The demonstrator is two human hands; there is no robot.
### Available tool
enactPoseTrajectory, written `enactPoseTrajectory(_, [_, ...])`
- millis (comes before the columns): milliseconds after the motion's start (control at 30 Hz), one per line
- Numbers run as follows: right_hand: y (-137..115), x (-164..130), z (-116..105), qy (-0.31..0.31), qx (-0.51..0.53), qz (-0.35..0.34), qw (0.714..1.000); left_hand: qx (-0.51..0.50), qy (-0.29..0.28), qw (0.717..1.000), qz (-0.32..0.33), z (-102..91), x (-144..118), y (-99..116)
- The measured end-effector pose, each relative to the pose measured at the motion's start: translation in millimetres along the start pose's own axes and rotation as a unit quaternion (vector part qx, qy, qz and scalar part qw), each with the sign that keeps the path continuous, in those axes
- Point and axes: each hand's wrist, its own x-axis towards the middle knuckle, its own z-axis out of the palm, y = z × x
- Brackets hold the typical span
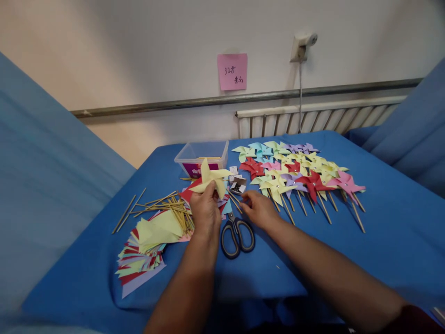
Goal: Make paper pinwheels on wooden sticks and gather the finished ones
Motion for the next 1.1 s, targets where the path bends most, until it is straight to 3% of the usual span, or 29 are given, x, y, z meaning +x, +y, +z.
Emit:
enactPoseTrajectory(233, [-14,3,11,-0.048,-0.152,0.002,0.987,-0.003,0.009,1.000,0.014,0.2,1,1])
enactPoseTrajectory(433, [-21,3,2,-0.101,-0.182,0.028,0.978,-0.012,0.012,1.000,0.003,0.0,3,-2])
enactPoseTrajectory(600, [-17,-5,-12,-0.044,-0.008,0.006,0.999,-0.023,0.023,0.999,0.010,-2.4,10,-3])
enactPoseTrajectory(667, [-11,-8,-12,-0.068,0.096,0.009,0.993,-0.028,0.022,0.999,0.011,-3.2,12,-3])
enactPoseTrajectory(900, [4,-9,-2,-0.227,0.329,0.028,0.916,-0.036,-0.046,0.998,0.006,-3.9,13,-1])
enactPoseTrajectory(1100, [-3,-5,-2,-0.199,0.424,0.099,0.878,-0.006,-0.094,0.995,-0.021,0.9,-1,-10])
